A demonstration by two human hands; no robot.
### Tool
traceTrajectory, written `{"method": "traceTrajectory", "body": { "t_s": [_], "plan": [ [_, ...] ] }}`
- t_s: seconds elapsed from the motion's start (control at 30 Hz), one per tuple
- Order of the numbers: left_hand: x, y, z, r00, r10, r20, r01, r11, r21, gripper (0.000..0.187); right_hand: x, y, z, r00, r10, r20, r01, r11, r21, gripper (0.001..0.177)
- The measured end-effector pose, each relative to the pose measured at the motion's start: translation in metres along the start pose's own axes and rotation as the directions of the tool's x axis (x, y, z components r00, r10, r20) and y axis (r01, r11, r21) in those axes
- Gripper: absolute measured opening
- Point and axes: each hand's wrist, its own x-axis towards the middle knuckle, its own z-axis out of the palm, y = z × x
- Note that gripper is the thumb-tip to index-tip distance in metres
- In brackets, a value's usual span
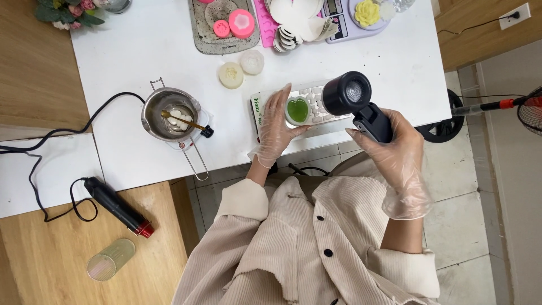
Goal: Crafting a custom candle by melting wax, adding colorant, and preparing a heart-shaped mold.
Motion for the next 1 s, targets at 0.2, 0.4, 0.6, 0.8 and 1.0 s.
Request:
{"method": "traceTrajectory", "body": {
  "t_s": [0.2,0.4,0.6,0.8,1.0],
  "plan": [
    [0.000,-0.001,0.000,1.000,0.019,0.003,-0.019,1.000,0.007,0.125,0.003,0.011,0.001,0.993,0.120,0.010,-0.120,0.993,-0.021,0.059],
    [0.000,-0.001,0.000,1.000,0.000,0.013,0.000,1.000,0.003,0.125,0.003,0.014,-0.001,0.994,0.109,0.013,-0.109,0.994,-0.002,0.059],
    [0.000,0.001,-0.002,1.000,-0.002,0.031,0.001,1.000,0.002,0.125,0.003,0.013,-0.001,0.993,0.113,0.019,-0.113,0.993,0.036,0.060],
    [0.002,0.004,-0.001,0.999,-0.021,0.031,0.021,1.000,-0.003,0.126,0.005,0.016,-0.002,0.991,0.125,0.052,-0.126,0.992,0.014,0.058],
    [0.003,0.007,-0.003,0.999,-0.042,0.015,0.042,0.999,0.026,0.129,0.008,0.025,0.002,0.995,0.089,0.051,-0.090,0.996,0.027,0.053]
  ]
}}
